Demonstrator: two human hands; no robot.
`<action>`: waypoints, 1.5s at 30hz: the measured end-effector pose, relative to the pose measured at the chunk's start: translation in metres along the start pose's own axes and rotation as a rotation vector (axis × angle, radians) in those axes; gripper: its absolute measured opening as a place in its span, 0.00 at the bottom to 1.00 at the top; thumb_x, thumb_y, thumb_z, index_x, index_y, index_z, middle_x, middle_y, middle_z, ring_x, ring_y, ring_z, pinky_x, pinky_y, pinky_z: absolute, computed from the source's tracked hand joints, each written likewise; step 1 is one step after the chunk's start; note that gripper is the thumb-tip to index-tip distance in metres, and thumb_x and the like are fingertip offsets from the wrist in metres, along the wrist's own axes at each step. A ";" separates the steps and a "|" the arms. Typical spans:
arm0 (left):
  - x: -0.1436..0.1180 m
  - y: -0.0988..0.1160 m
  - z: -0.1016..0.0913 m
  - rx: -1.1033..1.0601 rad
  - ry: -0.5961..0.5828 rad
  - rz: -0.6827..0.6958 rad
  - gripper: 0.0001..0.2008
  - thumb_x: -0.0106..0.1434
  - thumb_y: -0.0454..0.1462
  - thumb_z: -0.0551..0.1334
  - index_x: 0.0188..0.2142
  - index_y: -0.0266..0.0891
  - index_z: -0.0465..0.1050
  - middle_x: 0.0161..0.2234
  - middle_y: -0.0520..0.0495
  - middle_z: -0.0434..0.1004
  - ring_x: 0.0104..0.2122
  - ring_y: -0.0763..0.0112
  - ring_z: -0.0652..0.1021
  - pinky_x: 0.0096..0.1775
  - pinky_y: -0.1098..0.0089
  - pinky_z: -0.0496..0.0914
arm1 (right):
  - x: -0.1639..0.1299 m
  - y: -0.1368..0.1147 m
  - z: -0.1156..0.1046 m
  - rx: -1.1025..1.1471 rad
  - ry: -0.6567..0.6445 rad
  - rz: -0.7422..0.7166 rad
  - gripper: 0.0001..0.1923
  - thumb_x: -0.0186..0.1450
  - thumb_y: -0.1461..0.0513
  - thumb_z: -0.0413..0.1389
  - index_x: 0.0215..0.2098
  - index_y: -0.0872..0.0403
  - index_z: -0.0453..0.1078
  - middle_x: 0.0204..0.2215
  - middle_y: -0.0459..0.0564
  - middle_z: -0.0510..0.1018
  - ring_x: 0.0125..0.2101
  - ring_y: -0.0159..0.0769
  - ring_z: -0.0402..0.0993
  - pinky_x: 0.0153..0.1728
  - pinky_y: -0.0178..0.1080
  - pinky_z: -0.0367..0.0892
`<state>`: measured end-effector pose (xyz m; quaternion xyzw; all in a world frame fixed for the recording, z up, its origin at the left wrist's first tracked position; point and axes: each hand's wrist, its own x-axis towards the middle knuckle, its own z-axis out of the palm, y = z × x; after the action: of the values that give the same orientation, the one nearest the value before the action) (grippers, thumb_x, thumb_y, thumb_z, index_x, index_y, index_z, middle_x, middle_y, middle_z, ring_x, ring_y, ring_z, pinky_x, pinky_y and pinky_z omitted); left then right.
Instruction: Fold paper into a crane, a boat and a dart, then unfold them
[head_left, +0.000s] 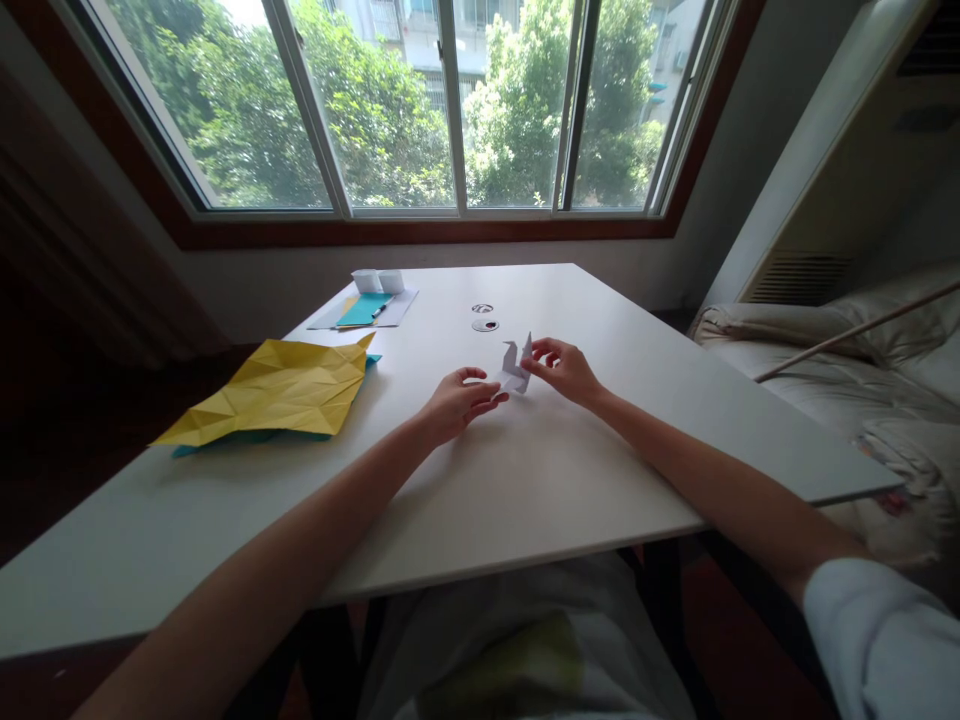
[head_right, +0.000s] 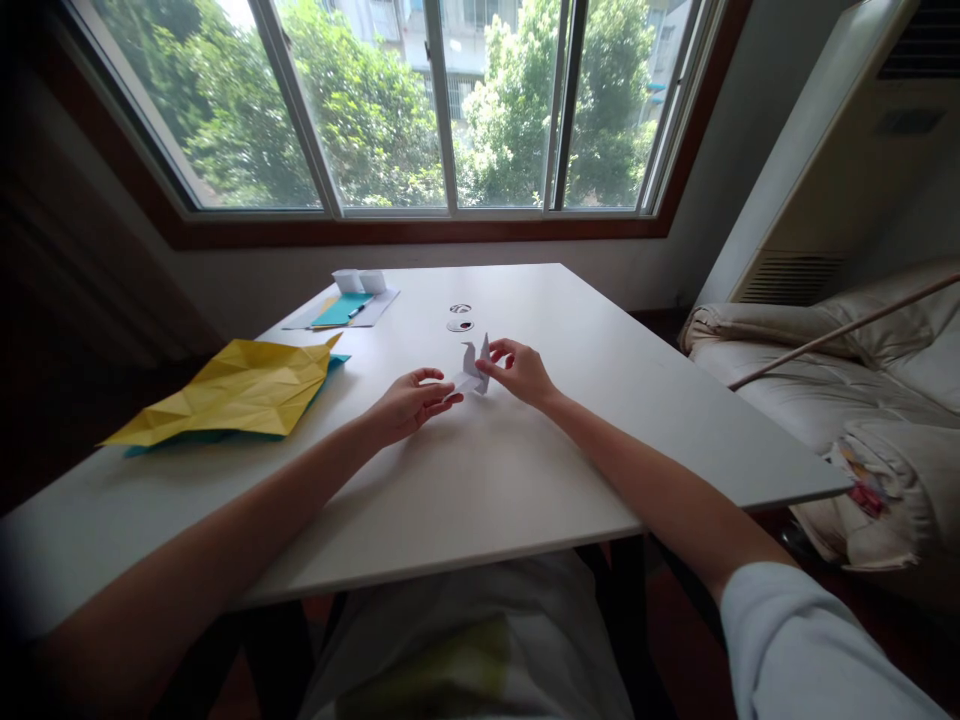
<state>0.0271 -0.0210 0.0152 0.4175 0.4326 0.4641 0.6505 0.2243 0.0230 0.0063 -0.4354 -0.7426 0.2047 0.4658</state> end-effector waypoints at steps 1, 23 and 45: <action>-0.001 -0.001 0.001 0.001 -0.024 0.008 0.17 0.51 0.28 0.66 0.36 0.36 0.60 0.28 0.44 0.76 0.30 0.67 0.80 0.33 0.74 0.72 | -0.001 -0.002 0.001 -0.001 -0.004 -0.005 0.18 0.55 0.50 0.57 0.35 0.55 0.72 0.28 0.48 0.76 0.23 0.29 0.65 0.26 0.34 0.62; 0.003 0.007 -0.004 0.177 -0.023 0.012 0.15 0.47 0.37 0.69 0.32 0.37 0.66 0.26 0.47 0.75 0.26 0.72 0.76 0.31 0.71 0.69 | 0.125 0.131 -0.128 -0.208 0.087 0.210 0.07 0.55 0.64 0.58 0.33 0.59 0.72 0.31 0.52 0.78 0.31 0.33 0.73 0.36 0.37 0.67; 0.012 0.016 -0.008 0.139 0.065 0.106 0.12 0.49 0.38 0.67 0.31 0.37 0.66 0.24 0.49 0.74 0.24 0.76 0.74 0.30 0.74 0.66 | 0.132 0.194 -0.135 -0.349 0.165 0.341 0.12 0.52 0.68 0.59 0.36 0.61 0.72 0.35 0.56 0.77 0.32 0.33 0.72 0.36 0.35 0.65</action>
<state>0.0177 -0.0050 0.0259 0.4686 0.4620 0.4800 0.5802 0.4054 0.2238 0.0011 -0.6435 -0.6420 0.1127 0.4014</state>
